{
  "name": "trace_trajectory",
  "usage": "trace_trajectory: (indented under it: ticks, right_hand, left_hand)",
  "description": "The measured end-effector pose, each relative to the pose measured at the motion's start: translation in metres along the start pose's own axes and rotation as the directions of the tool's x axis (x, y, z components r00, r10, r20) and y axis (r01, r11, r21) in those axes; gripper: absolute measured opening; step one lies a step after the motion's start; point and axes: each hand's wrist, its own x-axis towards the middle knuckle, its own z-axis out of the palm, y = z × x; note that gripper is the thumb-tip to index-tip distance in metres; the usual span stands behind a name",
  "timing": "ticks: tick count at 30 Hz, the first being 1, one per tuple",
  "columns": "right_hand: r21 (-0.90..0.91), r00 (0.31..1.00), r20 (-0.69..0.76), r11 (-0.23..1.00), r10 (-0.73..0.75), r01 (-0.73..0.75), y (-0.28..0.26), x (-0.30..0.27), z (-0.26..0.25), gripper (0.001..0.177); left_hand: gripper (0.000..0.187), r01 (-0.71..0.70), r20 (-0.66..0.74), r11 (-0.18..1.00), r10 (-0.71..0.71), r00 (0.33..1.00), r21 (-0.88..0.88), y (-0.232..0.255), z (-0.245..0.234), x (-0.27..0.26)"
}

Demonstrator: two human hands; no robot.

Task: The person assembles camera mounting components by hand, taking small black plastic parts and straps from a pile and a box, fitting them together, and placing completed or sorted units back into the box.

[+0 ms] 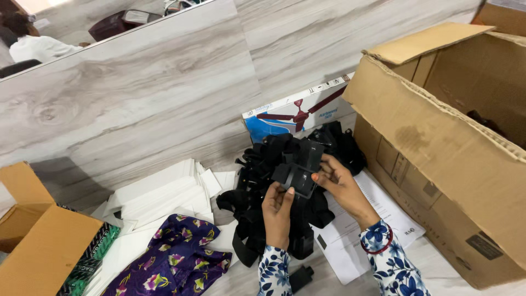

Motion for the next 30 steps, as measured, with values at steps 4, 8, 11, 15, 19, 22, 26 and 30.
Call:
trace_trajectory:
  ticks: [4, 8, 11, 15, 19, 22, 26, 30]
  right_hand:
    - [-0.014, 1.000, -0.001, 1.000, 0.010, -0.010, 0.014, 0.013, -0.002, 0.053]
    - [-0.278, 1.000, -0.005, 0.960, -0.030, 0.027, 0.015, 0.010, 0.002, 0.045]
    - [-0.260, 0.997, -0.022, 0.963, 0.072, -0.076, 0.007, 0.006, 0.008, 0.053]
    - [-0.186, 0.993, -0.021, 0.976, 0.114, -0.116, 0.009, 0.007, 0.010, 0.054]
    - [-0.219, 0.986, -0.167, 0.976, -0.024, -0.013, 0.004, 0.005, 0.003, 0.058]
    - [-0.344, 0.955, -0.229, 0.934, -0.187, 0.101, -0.008, 0.005, 0.008, 0.059]
    - [-0.557, 0.897, -0.298, 0.823, -0.328, 0.115, -0.026, -0.005, 0.024, 0.061]
    - [-0.598, 0.946, -0.299, 0.797, -0.128, -0.082, -0.034, -0.011, 0.031, 0.039]
  left_hand:
    - [0.035, -0.011, 0.017, 0.998, 0.010, 1.000, 0.063, 0.000, -0.005, 0.007]
    - [0.039, 0.005, 0.059, 1.000, -0.006, 0.998, 0.028, 0.007, -0.011, 0.005]
    - [0.041, 0.037, 0.086, 0.999, -0.033, 0.996, -0.037, 0.015, -0.013, 0.005]
    - [0.042, 0.038, 0.083, 0.999, -0.035, 0.996, -0.030, 0.021, -0.010, 0.001]
    - [0.061, 0.115, 0.149, 0.953, -0.162, 0.976, 0.282, 0.037, -0.010, -0.004]
    - [0.087, -0.046, 0.161, 0.828, -0.054, 0.985, 0.559, 0.041, 0.001, -0.008]
    - [0.092, -0.168, 0.063, 0.729, 0.169, 0.984, 0.663, 0.040, 0.009, -0.011]
    - [0.076, -0.277, 0.154, 0.680, 0.238, 0.959, 0.679, 0.041, 0.009, -0.013]
